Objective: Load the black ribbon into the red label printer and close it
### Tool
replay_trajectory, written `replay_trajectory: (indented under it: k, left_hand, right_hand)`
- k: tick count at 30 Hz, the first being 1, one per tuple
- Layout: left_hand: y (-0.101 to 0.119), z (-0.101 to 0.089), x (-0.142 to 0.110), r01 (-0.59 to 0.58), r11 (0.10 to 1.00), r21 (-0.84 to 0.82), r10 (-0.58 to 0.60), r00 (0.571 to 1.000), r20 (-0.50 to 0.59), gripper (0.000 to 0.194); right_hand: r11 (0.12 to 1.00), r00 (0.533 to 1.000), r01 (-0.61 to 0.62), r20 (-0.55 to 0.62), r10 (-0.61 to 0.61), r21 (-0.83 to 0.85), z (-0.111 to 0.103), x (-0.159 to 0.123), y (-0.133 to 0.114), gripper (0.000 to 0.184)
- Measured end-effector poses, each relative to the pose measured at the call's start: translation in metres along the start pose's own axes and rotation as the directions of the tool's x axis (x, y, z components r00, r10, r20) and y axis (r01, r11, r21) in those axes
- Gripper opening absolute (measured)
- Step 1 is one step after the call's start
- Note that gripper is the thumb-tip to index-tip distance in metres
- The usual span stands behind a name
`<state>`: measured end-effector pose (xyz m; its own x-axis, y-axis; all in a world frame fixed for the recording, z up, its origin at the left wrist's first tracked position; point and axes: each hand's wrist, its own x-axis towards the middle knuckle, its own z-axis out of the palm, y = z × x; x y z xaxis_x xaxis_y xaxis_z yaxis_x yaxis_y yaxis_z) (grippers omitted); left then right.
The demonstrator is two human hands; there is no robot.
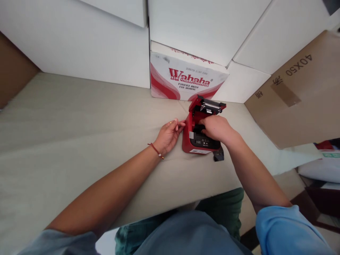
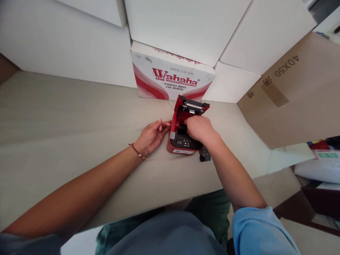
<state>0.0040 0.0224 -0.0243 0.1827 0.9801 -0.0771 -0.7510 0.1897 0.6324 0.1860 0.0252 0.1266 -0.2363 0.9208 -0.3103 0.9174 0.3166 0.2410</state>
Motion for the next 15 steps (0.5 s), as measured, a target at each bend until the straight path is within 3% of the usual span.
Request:
replay_trajectory:
  k: [5, 9, 12, 15]
  left_hand:
    - [0.001, -0.001, 0.002, 0.033, 0.999, -0.018, -0.033, 0.999, 0.007, 0.042]
    - [0.001, -0.001, 0.003, 0.053, 0.997, -0.055, -0.055, 0.998, -0.030, 0.019]
    - [0.001, -0.001, 0.003, 0.056, 0.997, -0.059, -0.058, 0.997, -0.042, 0.019]
    - [0.001, 0.001, 0.001, 0.037, 0.999, -0.010, -0.037, 0.999, -0.034, 0.037]
  right_hand:
    - [0.997, 0.999, 0.002, -0.049, 0.002, 0.083, -0.008, -0.014, 0.002, 0.033]
    - [0.917, 0.974, -0.020, -0.201, 0.108, 0.398, -0.019, -0.052, 0.016, 0.030]
    - [0.691, 0.931, 0.046, -0.282, 0.232, 0.722, -0.017, -0.091, 0.051, 0.034]
    - [0.274, 0.855, 0.048, -0.182, 0.487, 0.960, 0.001, -0.119, 0.102, 0.031]
